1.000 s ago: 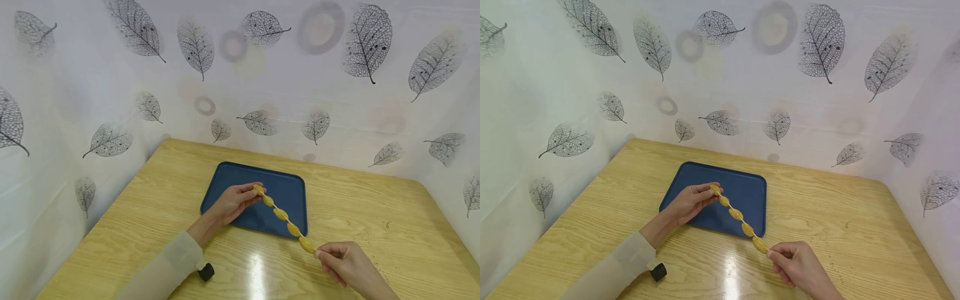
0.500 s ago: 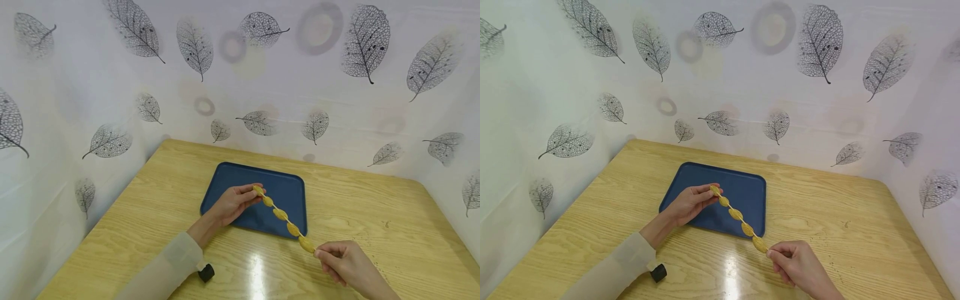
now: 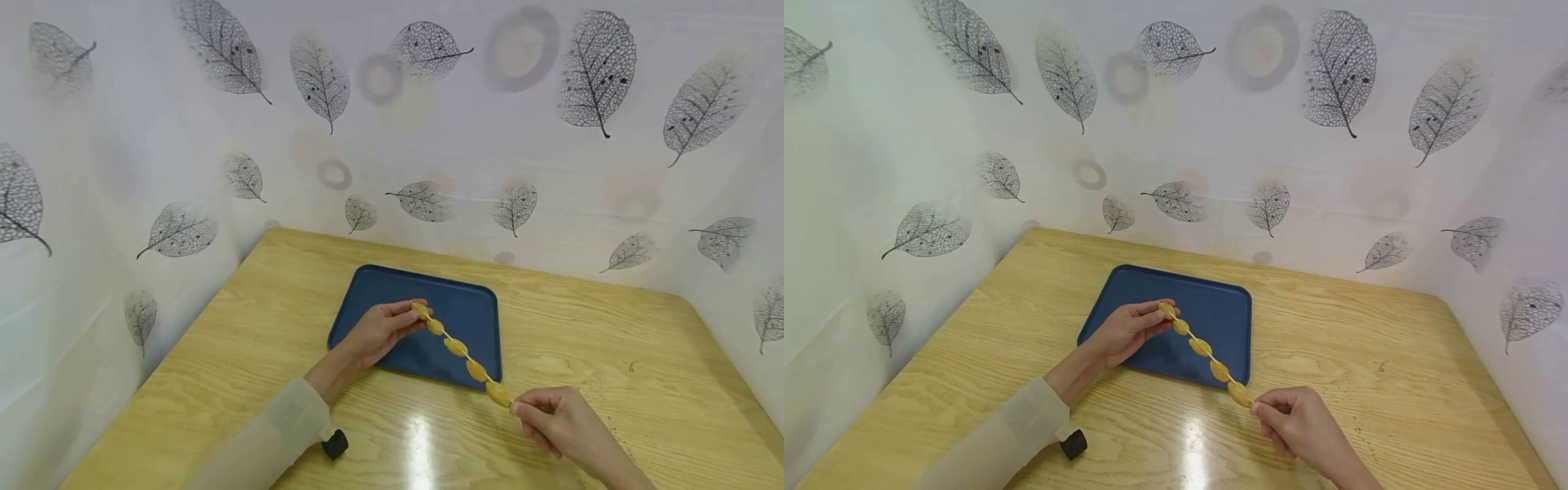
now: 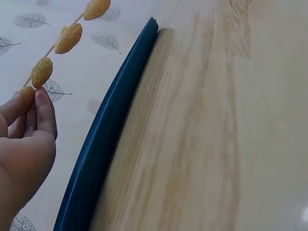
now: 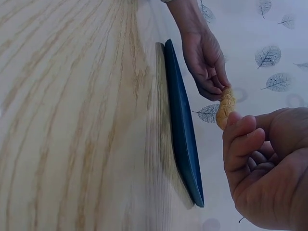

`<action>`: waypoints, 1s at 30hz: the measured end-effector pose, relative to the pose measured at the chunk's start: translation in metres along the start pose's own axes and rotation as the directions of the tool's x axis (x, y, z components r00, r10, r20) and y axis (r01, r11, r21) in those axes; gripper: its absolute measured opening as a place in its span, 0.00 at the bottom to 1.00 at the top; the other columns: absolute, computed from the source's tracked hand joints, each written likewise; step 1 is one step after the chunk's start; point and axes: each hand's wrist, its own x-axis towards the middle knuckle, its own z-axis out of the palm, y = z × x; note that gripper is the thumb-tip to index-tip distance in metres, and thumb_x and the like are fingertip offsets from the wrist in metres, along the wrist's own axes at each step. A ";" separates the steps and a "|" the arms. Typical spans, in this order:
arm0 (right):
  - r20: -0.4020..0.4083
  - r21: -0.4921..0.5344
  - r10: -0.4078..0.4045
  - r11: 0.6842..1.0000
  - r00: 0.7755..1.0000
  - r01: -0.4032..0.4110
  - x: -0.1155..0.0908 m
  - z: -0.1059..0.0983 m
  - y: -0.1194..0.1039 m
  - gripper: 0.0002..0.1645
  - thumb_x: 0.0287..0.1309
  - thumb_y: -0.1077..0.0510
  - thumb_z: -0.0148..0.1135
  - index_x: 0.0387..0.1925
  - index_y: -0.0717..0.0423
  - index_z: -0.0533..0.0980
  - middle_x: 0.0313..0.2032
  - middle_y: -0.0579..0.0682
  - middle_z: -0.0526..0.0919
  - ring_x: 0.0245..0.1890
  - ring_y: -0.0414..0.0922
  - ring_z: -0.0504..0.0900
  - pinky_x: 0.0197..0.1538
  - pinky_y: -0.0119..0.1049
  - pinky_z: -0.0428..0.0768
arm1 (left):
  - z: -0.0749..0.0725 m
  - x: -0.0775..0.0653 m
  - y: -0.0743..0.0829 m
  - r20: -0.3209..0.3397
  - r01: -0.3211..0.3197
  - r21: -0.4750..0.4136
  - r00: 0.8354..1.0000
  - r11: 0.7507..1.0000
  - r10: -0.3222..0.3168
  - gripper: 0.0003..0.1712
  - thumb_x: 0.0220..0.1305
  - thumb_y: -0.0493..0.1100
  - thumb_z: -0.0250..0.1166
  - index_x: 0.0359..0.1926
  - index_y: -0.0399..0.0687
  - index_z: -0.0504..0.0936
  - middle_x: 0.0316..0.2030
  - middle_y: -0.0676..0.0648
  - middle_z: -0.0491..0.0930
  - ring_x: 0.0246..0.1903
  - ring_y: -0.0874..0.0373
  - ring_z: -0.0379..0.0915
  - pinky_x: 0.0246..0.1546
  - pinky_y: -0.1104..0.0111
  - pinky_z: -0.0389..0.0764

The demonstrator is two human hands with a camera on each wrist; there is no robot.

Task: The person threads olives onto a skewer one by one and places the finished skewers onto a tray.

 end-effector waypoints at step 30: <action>-0.041 -0.238 -0.169 0.959 0.985 0.155 0.059 -0.017 -0.019 0.23 0.74 0.53 0.62 0.25 0.65 0.80 0.14 0.47 0.74 0.11 0.37 0.67 0.13 0.28 0.65 | -0.044 -0.058 0.053 -0.226 0.098 0.798 0.963 0.594 0.144 0.37 0.78 0.43 0.61 0.79 0.36 0.58 0.73 0.34 0.66 0.69 0.39 0.66 0.68 0.47 0.73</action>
